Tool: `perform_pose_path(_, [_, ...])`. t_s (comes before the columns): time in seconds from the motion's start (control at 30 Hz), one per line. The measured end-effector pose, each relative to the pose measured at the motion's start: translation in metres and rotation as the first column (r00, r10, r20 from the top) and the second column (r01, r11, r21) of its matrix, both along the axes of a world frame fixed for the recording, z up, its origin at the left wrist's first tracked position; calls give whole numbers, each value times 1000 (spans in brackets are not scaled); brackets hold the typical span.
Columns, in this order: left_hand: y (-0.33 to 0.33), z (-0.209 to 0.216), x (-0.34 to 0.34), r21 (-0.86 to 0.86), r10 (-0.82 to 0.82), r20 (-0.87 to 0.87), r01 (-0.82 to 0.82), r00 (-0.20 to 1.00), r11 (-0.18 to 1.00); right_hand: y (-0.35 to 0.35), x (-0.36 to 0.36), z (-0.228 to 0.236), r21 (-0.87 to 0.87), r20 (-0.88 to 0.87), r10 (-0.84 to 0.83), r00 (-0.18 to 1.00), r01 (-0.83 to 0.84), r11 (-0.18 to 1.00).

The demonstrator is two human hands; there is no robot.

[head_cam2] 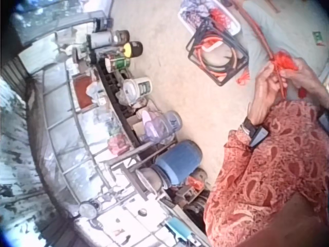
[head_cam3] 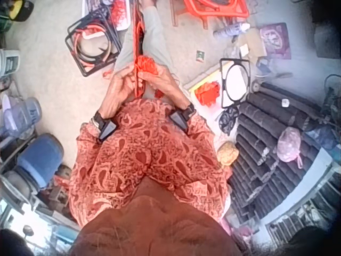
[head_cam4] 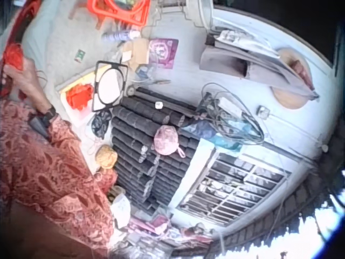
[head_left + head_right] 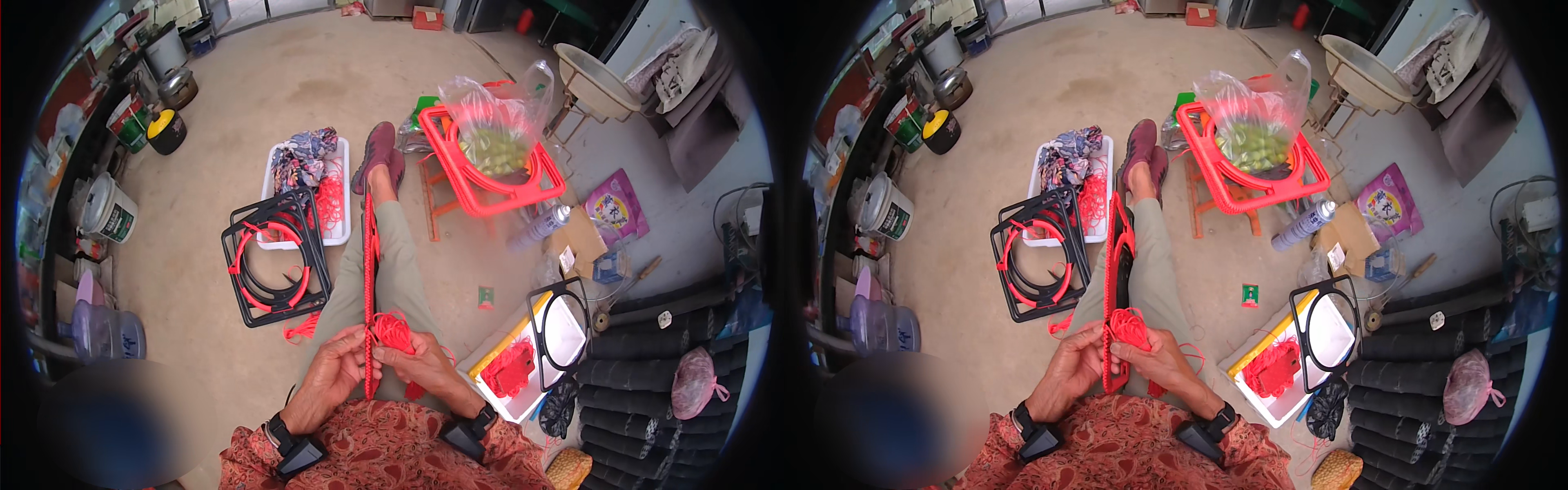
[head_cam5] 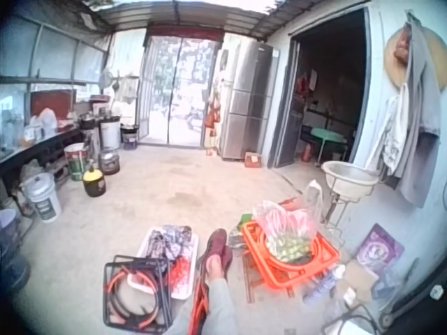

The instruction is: The person fastens black straps around both wrists by hand, then weaves red cord onto a rod by hand.

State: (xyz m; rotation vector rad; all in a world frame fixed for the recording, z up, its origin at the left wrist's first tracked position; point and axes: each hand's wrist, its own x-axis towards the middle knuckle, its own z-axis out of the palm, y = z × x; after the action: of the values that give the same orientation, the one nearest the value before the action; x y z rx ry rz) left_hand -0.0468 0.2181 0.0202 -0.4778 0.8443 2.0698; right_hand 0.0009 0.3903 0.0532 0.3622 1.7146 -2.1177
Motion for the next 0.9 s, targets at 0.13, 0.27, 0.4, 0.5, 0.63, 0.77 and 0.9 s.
perform_pose_path(0.13, [0, -4, 3, 207, -29, 11, 26, 1000, 978, 7, 6, 5, -324, 115, -68, 991, 102, 941])
perform_pose_path(0.27, [3, -7, 4, 320, -28, 56, 9, 998, 948, 4, 8, 2, -476, 196, -8, 981, 102, 873])
perform_pose_path(0.4, [5, -13, 3, 275, -67, 116, 33, 991, 961, -3, 10, -3, -581, 143, 19, 990, 68, 811])
perform_pose_path(0.5, [7, -8, 1, 245, -68, 164, 26, 984, 969, -5, 4, 1, -600, 145, -21, 989, 105, 793])
perform_pose_path(0.63, [6, -10, 0, 244, -62, 183, 15, 981, 970, -3, -1, 2, -550, 96, -12, 995, 63, 833])
perform_pose_path(0.77, [0, -18, 0, 321, -37, 146, -12, 989, 947, 13, -6, 3, -429, 124, -66, 990, 114, 896])
perform_pose_path(0.9, [-7, -6, -4, 209, -60, 93, 39, 994, 977, 35, -18, 7, 68, 22, -55, 998, 53, 996])
